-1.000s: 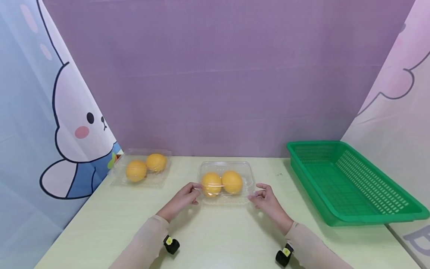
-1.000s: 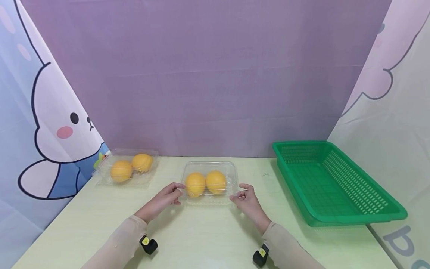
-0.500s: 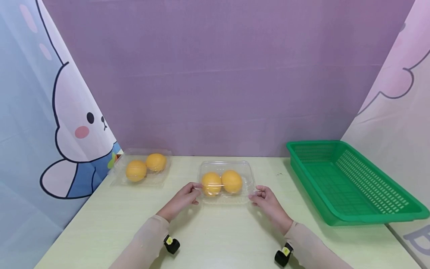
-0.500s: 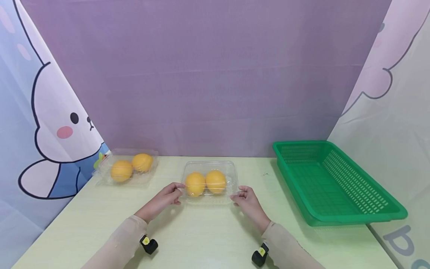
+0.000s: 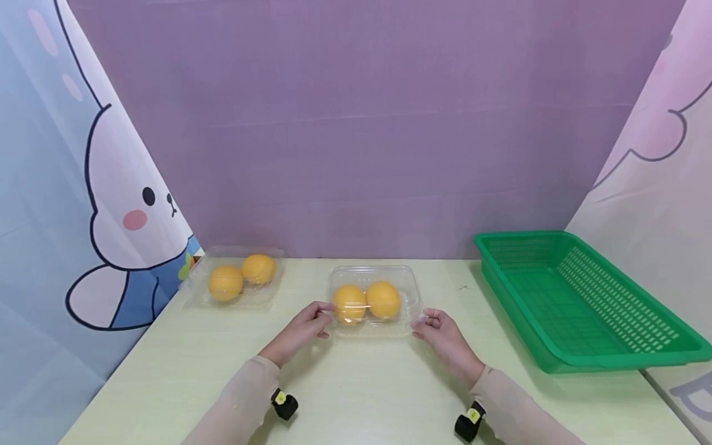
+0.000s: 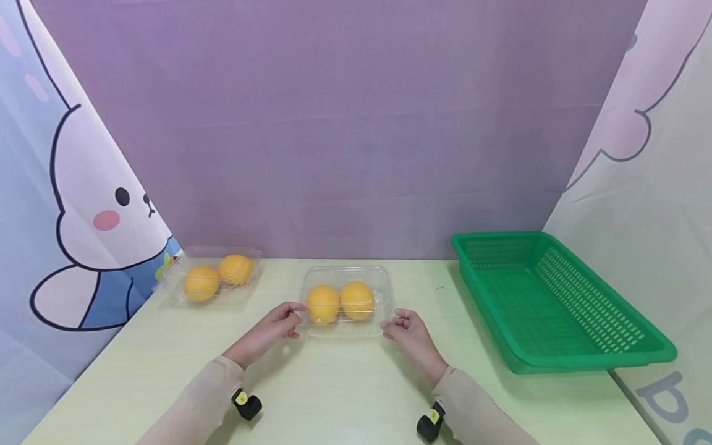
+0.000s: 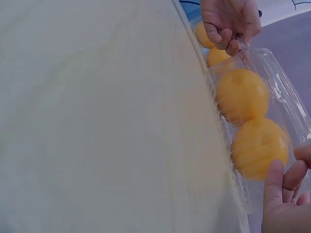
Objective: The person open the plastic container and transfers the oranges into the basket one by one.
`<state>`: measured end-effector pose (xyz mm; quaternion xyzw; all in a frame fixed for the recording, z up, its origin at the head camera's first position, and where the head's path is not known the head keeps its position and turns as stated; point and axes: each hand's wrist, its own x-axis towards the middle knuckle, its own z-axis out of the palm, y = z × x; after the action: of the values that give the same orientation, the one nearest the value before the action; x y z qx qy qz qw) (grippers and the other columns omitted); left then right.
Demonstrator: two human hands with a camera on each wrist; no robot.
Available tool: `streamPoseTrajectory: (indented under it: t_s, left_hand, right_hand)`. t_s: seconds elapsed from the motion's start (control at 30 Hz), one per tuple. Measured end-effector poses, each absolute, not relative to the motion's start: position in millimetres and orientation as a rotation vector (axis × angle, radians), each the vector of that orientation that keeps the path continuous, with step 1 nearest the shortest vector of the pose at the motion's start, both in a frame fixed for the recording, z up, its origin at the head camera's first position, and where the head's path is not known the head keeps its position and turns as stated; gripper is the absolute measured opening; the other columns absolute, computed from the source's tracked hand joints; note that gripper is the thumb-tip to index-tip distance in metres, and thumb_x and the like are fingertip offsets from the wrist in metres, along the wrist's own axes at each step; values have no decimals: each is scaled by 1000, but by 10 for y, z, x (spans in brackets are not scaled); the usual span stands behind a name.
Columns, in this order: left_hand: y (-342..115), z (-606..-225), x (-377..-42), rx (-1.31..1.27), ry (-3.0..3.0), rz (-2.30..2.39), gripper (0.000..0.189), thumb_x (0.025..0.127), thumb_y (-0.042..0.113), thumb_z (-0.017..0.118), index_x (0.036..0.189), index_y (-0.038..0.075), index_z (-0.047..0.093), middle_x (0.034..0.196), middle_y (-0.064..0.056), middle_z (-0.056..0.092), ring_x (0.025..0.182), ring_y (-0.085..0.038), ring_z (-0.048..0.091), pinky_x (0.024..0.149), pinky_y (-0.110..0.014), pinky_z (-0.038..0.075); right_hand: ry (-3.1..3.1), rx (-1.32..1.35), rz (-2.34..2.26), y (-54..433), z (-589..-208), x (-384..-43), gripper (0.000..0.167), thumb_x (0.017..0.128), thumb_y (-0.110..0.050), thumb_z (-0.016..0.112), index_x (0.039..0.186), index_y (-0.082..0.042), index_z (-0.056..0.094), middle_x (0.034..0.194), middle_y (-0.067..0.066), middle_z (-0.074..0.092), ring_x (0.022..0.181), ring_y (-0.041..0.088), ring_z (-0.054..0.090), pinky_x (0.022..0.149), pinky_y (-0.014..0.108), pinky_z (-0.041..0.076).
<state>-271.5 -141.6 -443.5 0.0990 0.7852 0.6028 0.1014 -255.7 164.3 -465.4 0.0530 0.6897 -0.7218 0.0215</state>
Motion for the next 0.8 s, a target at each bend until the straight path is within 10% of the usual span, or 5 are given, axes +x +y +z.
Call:
streamPoseTrajectory:
  t_s: [0.8]
  left_hand:
    - [-1416, -4475, -2735, 306, 2320, 1781, 36, 102, 17, 53, 131, -4, 53, 137, -16, 52, 115, -29, 53, 88, -39, 55]
  right_hand:
    - [2116, 148, -2216, 1606, -4654, -2559, 46, 98, -1, 56, 135, 9, 30, 113, 17, 47, 101, 24, 56, 90, 28, 54]
